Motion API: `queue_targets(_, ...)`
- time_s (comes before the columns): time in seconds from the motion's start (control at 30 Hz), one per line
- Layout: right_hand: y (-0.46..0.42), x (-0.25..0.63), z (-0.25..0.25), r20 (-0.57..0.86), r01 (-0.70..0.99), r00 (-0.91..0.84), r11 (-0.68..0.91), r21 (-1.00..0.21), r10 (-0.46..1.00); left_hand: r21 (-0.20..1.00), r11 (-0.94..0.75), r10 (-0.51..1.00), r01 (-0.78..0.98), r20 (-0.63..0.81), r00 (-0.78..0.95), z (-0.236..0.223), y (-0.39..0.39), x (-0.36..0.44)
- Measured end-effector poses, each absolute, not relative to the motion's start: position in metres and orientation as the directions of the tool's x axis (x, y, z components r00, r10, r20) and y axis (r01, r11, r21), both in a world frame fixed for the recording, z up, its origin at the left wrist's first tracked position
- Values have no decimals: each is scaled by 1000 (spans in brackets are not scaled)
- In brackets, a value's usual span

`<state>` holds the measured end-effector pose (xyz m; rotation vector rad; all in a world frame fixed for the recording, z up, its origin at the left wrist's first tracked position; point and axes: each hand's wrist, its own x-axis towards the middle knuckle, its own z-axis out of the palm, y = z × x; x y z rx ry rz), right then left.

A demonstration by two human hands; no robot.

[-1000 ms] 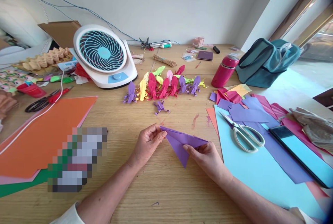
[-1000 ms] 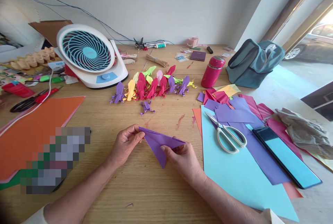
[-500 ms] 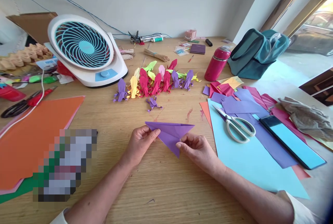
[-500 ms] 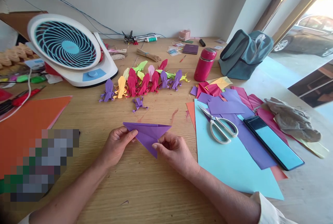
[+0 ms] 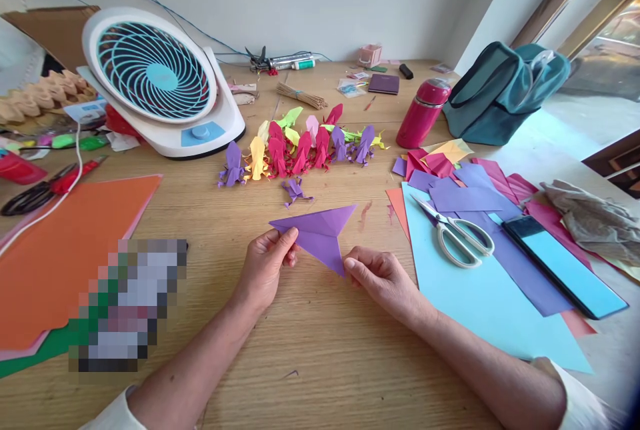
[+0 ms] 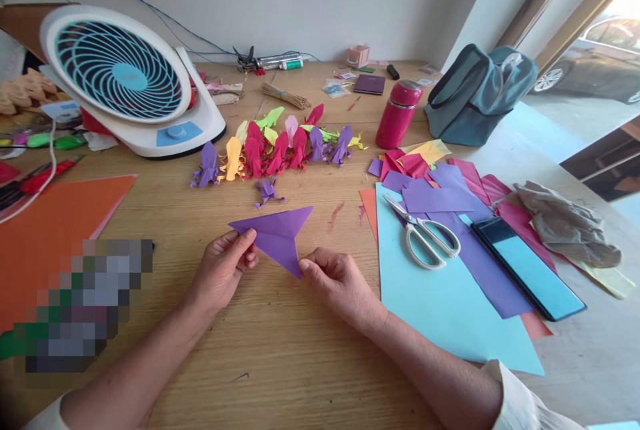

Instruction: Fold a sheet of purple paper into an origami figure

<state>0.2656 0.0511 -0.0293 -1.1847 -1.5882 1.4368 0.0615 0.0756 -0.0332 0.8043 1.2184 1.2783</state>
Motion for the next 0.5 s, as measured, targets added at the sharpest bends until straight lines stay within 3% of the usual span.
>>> queue_targets(0.3,49,265,-40,-128,168,-339,-74,-983,932,964,179,978,-199,-196,-69,-33,72,63)
queue_targets(0.5,47,264,-38,-93,213,-313,-25,-977,945,982,186,981,-27,-184,57,-35,67,65)
